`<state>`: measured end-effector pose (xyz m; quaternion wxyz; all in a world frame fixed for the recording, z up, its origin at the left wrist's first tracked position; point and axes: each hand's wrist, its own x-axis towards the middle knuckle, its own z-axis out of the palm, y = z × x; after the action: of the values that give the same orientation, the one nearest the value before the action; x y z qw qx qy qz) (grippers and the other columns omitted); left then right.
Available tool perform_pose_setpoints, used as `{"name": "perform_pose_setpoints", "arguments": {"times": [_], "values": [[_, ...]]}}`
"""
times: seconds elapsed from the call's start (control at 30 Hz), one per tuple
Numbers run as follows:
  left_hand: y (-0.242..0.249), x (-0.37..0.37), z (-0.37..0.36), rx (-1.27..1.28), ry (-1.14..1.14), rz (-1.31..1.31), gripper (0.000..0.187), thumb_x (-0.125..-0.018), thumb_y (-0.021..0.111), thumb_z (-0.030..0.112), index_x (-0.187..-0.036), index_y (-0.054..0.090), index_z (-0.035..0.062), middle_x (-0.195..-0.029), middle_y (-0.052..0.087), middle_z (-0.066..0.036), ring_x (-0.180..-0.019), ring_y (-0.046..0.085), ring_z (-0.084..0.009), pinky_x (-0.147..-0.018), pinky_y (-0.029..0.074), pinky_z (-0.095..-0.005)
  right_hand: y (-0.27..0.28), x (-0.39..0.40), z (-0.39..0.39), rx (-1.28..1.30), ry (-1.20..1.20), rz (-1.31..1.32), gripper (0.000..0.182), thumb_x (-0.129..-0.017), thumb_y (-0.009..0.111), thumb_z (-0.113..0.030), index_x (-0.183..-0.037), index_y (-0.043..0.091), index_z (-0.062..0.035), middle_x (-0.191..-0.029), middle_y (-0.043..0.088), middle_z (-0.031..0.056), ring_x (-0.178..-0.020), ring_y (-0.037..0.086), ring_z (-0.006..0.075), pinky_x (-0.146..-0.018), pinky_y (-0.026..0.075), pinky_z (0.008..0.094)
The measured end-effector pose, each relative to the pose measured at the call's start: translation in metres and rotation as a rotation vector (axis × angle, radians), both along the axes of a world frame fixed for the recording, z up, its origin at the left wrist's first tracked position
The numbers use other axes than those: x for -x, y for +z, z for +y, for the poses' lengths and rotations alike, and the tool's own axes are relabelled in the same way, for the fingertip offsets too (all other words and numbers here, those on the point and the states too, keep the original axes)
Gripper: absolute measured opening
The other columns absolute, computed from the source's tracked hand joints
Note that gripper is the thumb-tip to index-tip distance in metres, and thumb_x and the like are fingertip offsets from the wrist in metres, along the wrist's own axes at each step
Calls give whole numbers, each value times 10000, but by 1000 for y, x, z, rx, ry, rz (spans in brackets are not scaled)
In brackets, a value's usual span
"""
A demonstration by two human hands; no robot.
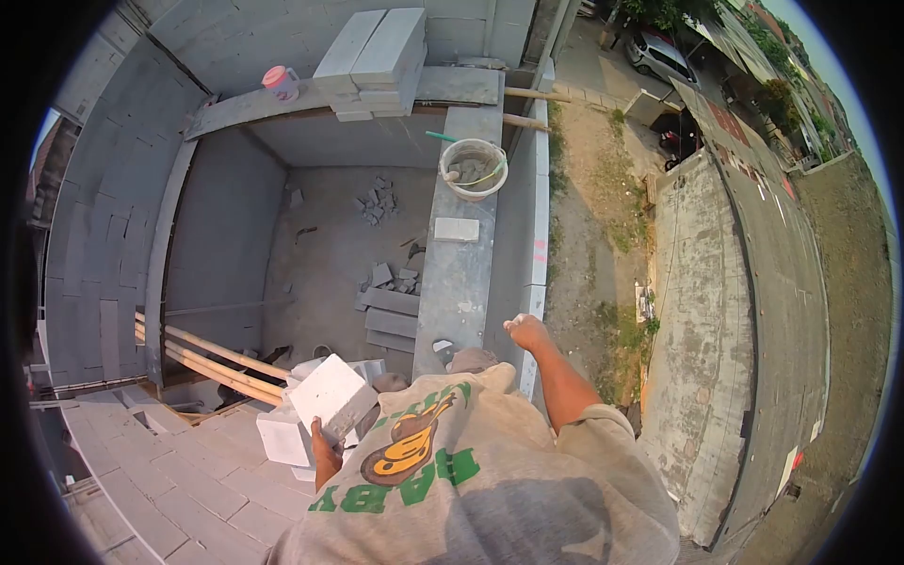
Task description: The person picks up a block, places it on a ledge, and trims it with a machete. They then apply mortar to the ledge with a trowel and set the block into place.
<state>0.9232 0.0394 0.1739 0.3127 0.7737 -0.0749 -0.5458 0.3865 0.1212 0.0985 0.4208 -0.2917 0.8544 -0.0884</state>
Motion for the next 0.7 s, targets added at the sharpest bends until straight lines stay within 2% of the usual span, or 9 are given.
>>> {"name": "perform_pose_setpoints", "arguments": {"times": [0.07, 0.13, 0.2, 0.3, 0.37, 0.4, 0.43, 0.57, 0.7], "values": [[-4, 33, -37, 14, -39, 17, 618, -784, 737, 563, -1203, 576, 138, -1063, 623, -58, -859, 626, -211, -657, 498, -314, 18, -13, -45, 72, -78, -212, 502, -911, 619, -487, -1017, 680, -1, -867, 700, 117, -740, 682, 205, -693, 547, 372], [9, 72, -72, 29, -215, 5, 604, -806, 696, 593, -1188, 591, 137, -1024, 638, -44, -785, 612, -169, -589, 447, -259, 46, -33, -86, 91, -123, -401, 596, -894, 630, -556, -1121, 640, -5, -940, 689, 106, -771, 665, 204, -736, 545, 394], [46, 124, -101, 118, -371, 181, 586, -831, 663, 595, -1179, 595, 128, -1008, 644, -40, -764, 604, -157, -569, 424, -251, 76, -51, -119, 96, -193, -599, 808, -852, 662, -626, -1357, 500, -16, -1234, 609, 172, -1046, 634, 260, -859, 531, 421], [42, 167, -144, 205, -634, 301, 583, -857, 651, 554, -1233, 578, 115, -1041, 656, -49, -796, 622, -167, -604, 449, -263, 112, -67, -149, 299, -341, -822, 1029, -804, 650, -718, -1480, 315, -18, -1389, 500, 231, -1175, 577, 298, -920, 515, 379], [45, 202, -163, 210, -711, 305, 601, -867, 643, 537, -1269, 561, 98, -1088, 652, -64, -867, 630, -179, -655, 473, -272, 68, -69, -159, 557, -628, -902, 1172, -780, 690, -703, -1521, 154, 29, -1442, 423, 262, -1296, 482, 307, -1019, 461, 387], [47, 219, -172, 226, -782, 316, 621, -877, 636, 521, -1305, 543, 81, -1136, 648, -79, -938, 638, -192, -706, 498, -281, 147, -55, -166, 643, -716, -1003, 1237, -755, 755, -648, -1507, 104, 87, -1423, 429, 288, -1314, 472, 323, -1056, 426, 386], [47, 234, -181, 216, -795, 316, 621, -877, 636, 521, -1305, 543, 81, -1136, 648, -79, -938, 638, -192, -706, 498, -281, 132, -38, -166, 736, -707, -1097, 1191, -742, 806, -554, -1465, 150, 127, -1386, 449, 295, -1297, 483, 325, -1043, 435, 385], [51, 308, -226, 102, -943, 560, 803, -860, 669, 526, -1404, 429, -13, -1267, 565, -179, -1120, 595, -280, -920, 472, -437, 127, 11, -177, 700, -860, -762, 924, -746, 805, -390, -1375, 329, 91, -1272, 541, 243, -1160, 573, 276, -971, 484, 382], [-4, 345, -282, 424, -1540, 45, 745, -895, 618, 567, -1286, 563, -65, -1206, 637, -193, -1185, 589, -255, -969, 459, -373, 134, 65, -185, 601, -878, -287, 793, -713, 821, -288, -1315, 426, 45, -1186, 600, 216, -1051, 628, 259, -895, 522, 384]]}}
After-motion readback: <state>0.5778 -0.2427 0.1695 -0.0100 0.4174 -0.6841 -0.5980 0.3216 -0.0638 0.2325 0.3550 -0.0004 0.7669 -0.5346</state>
